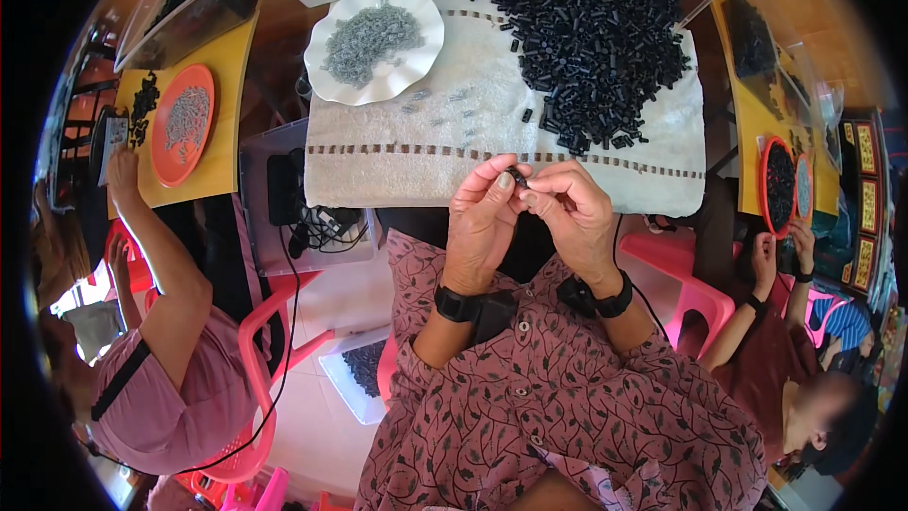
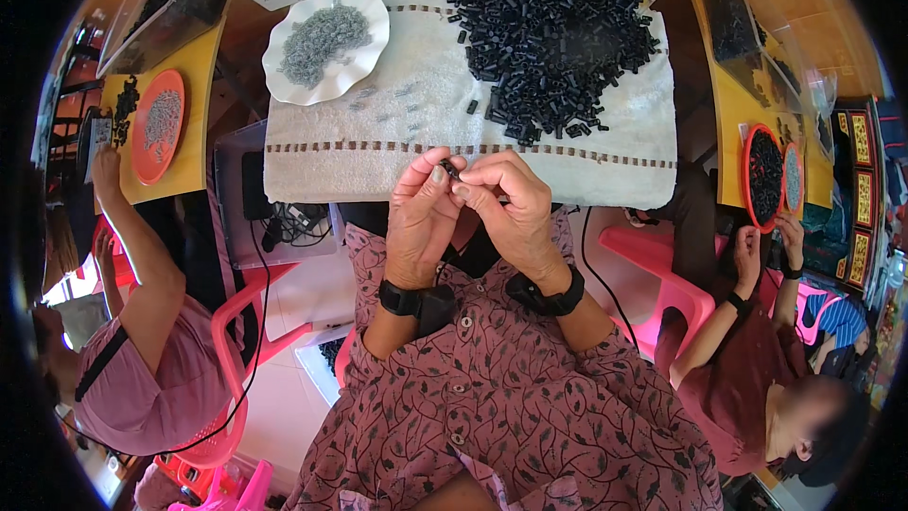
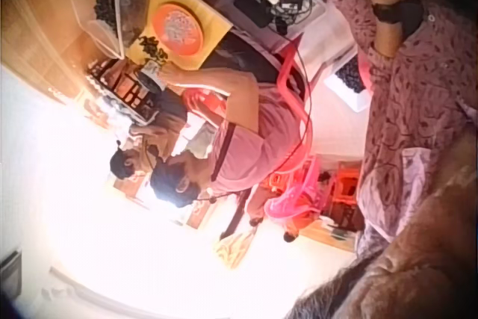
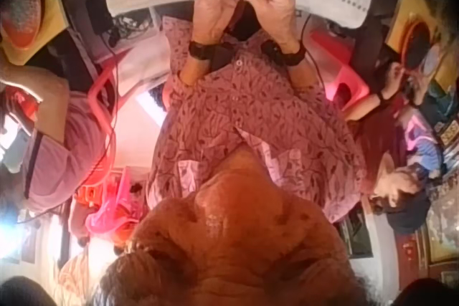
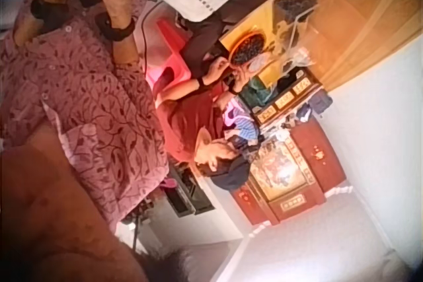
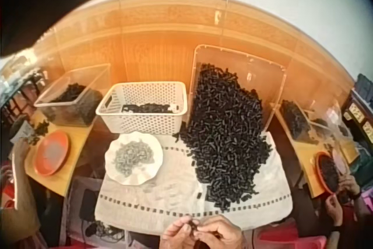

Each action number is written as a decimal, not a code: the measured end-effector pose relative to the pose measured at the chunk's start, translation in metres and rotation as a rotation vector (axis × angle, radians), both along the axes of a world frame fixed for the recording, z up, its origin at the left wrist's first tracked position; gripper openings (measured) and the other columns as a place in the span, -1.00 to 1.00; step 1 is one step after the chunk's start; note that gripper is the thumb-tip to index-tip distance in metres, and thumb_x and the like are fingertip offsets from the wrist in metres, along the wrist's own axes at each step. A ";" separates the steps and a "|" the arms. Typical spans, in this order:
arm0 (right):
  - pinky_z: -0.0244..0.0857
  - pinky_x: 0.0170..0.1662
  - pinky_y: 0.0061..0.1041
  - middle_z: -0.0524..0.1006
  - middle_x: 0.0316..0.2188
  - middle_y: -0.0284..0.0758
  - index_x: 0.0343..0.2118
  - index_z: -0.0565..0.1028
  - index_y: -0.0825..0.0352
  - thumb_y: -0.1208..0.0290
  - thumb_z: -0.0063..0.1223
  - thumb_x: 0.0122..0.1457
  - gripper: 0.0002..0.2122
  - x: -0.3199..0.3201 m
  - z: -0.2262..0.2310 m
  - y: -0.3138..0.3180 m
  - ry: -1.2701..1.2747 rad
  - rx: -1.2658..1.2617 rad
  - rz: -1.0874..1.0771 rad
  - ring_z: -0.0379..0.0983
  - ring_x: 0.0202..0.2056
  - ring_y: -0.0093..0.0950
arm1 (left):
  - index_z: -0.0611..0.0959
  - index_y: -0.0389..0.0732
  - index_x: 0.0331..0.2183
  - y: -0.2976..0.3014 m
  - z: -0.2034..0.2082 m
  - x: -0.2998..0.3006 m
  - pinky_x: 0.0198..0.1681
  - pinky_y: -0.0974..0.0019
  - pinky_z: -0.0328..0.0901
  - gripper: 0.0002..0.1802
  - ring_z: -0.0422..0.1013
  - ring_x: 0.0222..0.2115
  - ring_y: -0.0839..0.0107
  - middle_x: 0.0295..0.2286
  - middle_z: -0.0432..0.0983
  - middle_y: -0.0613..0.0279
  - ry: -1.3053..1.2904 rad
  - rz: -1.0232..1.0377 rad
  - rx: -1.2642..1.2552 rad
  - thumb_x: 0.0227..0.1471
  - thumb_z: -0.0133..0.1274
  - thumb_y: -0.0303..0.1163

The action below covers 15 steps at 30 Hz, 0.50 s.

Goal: Sorting and inspecting small black and silver components at a workbench.

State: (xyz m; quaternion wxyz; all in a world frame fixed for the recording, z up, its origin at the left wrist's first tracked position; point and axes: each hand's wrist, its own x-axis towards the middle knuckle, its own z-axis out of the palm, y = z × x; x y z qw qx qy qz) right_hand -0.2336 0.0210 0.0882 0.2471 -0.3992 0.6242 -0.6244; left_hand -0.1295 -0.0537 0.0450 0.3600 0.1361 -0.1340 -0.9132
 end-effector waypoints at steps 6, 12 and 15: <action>0.40 -0.36 -0.61 0.52 -0.36 -0.29 -0.35 0.52 0.41 0.67 0.23 0.06 -0.88 -0.001 0.005 0.001 0.165 0.021 -0.028 0.50 -0.41 -0.57 | 0.56 -0.30 -0.04 0.000 0.000 0.000 -0.14 0.37 0.38 -0.73 0.47 -0.22 0.44 -0.16 0.56 0.10 -0.019 -0.004 -0.032 0.21 0.01 -0.52; 0.35 -0.44 -0.64 0.52 -0.37 -0.32 -0.37 0.51 0.39 0.66 0.24 0.03 -0.87 -0.001 0.005 0.001 0.198 0.035 -0.037 0.48 -0.46 -0.60 | 0.56 -0.32 -0.04 0.001 0.002 0.001 -0.18 0.40 0.40 -0.72 0.49 -0.27 0.46 -0.17 0.56 0.09 -0.084 0.026 -0.038 0.20 0.01 -0.54; 0.34 -0.46 -0.65 0.52 -0.38 -0.32 -0.38 0.51 0.39 0.66 0.24 0.03 -0.88 -0.004 0.003 0.001 0.202 0.058 -0.038 0.46 -0.48 -0.62 | 0.56 -0.33 -0.05 -0.002 0.001 0.004 -0.22 0.41 0.43 -0.73 0.50 -0.31 0.46 -0.19 0.56 0.08 -0.111 0.060 -0.020 0.20 0.01 -0.56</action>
